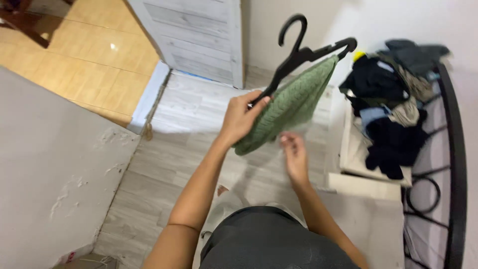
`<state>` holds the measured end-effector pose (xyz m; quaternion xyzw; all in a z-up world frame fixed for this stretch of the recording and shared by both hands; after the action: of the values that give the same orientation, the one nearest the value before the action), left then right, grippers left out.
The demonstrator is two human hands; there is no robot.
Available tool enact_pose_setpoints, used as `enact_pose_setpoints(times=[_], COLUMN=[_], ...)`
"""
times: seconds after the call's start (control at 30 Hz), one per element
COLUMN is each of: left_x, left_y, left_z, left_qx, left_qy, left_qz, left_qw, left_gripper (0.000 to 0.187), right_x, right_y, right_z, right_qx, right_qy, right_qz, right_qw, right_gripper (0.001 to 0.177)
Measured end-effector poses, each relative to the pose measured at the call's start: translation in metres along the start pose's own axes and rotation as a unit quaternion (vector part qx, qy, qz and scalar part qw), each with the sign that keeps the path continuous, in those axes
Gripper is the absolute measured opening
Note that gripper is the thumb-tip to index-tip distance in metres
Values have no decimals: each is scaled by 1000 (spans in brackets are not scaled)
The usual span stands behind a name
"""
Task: The person folds a white cloth on a chair, picks up a hanger from a bed, and slides a green towel onto the hanger by hand before placing the hung towel on a chair.
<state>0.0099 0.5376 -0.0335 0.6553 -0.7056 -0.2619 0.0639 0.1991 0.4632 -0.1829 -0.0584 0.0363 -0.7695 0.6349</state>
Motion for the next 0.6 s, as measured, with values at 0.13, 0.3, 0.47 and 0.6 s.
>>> enact_pose_setpoints(times=[0.13,0.3,0.47,0.6], left_x=[-35,-83,-147,-194], left_y=[68,154,206,236], left_z=[3,2,-11,20], left_qx=[27,-30,-92,-203], left_qy=[-31,-66,-186,-75], left_qz=[-21,-52,-17,-41], left_qw=[999,996,978,976], left_gripper=[27,27,29,47], right_x=[-16,-65,-139,-161], right_y=[-73,-145,-195,-232], right_z=[-42,-104,-119,-87], right_qx=[93,-125,-174,-293], right_qy=[-61,-122,-114,-156], right_qz=[236,190,33,90], right_qw=[965,966,978,939], right_gripper=[41,67,101,114])
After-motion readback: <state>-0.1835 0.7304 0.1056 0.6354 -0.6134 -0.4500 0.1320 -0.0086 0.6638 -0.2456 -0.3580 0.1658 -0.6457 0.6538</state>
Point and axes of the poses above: each hand's wrist, its own x-axis away from the middle knuckle, its own y-axis out of the back of the hand, z = x × y, the point moved 4 cm from there along -x, towards the middle knuckle, and after that the axes turned 10 degrees about -x, right-handed, at the moved point
